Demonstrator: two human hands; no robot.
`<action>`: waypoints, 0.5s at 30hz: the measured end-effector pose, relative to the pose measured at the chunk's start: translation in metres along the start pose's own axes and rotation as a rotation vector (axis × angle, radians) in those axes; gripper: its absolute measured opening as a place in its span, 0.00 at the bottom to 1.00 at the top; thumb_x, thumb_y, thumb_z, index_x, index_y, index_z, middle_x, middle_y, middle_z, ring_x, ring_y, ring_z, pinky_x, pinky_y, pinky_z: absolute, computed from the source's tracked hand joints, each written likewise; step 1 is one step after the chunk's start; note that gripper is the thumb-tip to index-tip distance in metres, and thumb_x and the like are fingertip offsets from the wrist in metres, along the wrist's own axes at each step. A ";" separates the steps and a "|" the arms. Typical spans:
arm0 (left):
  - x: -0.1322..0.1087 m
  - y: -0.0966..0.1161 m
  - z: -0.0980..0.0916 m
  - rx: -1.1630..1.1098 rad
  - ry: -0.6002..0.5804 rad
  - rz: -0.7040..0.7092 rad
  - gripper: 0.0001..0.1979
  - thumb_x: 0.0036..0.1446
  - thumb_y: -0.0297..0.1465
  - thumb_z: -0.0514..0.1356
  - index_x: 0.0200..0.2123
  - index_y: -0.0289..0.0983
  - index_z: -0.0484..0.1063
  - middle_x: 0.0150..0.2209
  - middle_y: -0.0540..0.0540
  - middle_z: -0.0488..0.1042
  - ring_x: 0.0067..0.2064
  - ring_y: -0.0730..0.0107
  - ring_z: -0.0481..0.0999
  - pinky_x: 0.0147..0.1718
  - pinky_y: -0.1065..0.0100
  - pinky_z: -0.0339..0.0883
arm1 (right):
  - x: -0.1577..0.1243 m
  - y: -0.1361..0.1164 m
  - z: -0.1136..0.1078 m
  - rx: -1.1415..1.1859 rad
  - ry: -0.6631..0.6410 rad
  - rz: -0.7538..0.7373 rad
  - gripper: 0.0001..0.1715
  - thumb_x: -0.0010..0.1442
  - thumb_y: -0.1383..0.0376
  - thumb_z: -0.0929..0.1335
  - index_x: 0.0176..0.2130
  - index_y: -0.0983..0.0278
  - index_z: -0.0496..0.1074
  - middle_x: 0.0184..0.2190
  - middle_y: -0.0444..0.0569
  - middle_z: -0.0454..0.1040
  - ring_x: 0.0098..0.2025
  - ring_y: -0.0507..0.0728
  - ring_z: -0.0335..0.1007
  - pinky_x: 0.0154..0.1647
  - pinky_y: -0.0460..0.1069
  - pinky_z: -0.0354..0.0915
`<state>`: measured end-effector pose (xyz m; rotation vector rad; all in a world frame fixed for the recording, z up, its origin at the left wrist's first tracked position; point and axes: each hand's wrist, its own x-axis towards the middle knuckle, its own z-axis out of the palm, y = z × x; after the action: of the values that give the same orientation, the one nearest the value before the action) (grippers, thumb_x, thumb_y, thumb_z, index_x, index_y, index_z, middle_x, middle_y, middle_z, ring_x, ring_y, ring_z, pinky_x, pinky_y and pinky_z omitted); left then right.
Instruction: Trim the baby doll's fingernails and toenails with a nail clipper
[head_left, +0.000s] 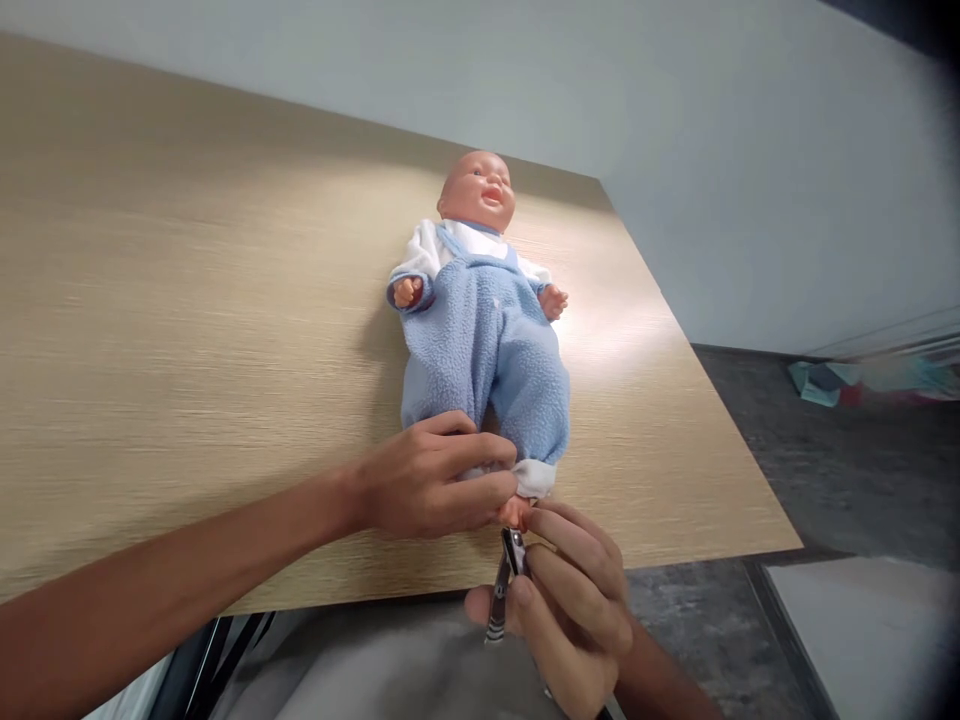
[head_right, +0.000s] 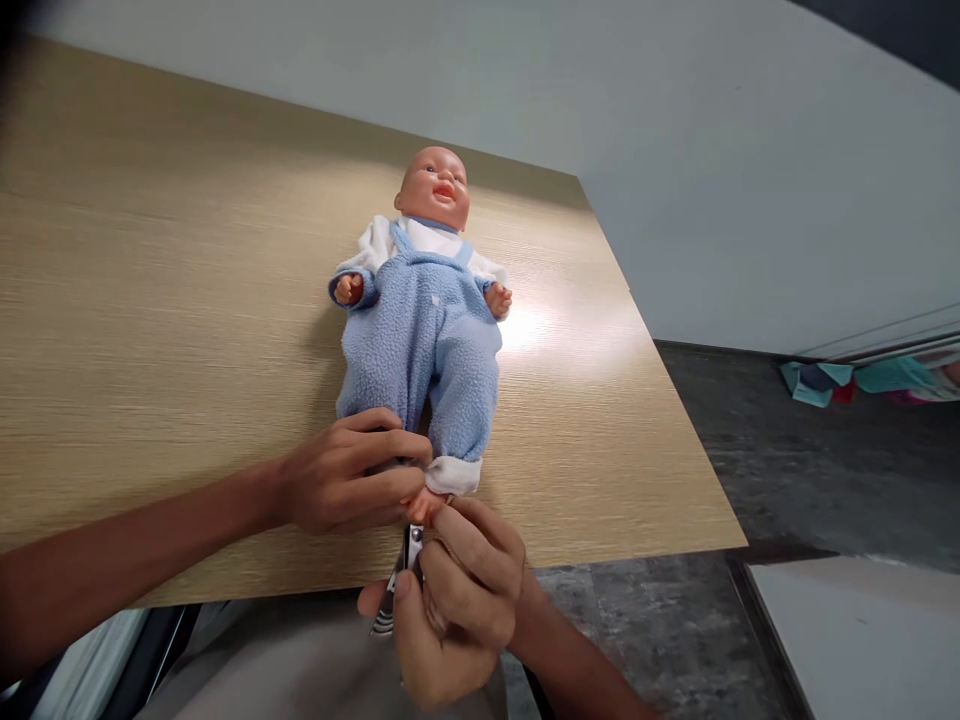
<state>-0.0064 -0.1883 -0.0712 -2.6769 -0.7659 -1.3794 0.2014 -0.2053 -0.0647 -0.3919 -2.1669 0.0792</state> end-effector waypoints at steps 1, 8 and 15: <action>0.000 0.000 0.000 0.001 -0.001 0.000 0.10 0.71 0.29 0.49 0.38 0.35 0.67 0.36 0.44 0.77 0.40 0.70 0.76 0.37 0.65 0.68 | 0.002 0.001 0.000 -0.048 0.038 -0.072 0.13 0.59 0.64 0.74 0.29 0.59 0.67 0.29 0.41 0.71 0.38 0.55 0.76 0.37 0.54 0.80; -0.003 0.001 0.000 -0.024 -0.022 -0.019 0.09 0.71 0.28 0.50 0.38 0.35 0.68 0.39 0.42 0.75 0.40 0.68 0.77 0.39 0.64 0.69 | 0.019 0.004 0.005 -0.191 0.007 -0.265 0.15 0.64 0.63 0.70 0.27 0.61 0.67 0.27 0.44 0.69 0.36 0.54 0.72 0.32 0.51 0.77; -0.004 0.002 -0.001 -0.061 -0.029 -0.035 0.11 0.72 0.28 0.49 0.38 0.34 0.68 0.39 0.41 0.76 0.40 0.69 0.76 0.39 0.64 0.68 | 0.023 0.004 0.004 -0.194 -0.023 -0.318 0.07 0.59 0.66 0.72 0.31 0.59 0.70 0.26 0.43 0.67 0.36 0.57 0.72 0.28 0.52 0.75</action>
<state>-0.0079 -0.1913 -0.0735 -2.7488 -0.7887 -1.3972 0.1871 -0.1944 -0.0495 -0.1510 -2.2403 -0.3070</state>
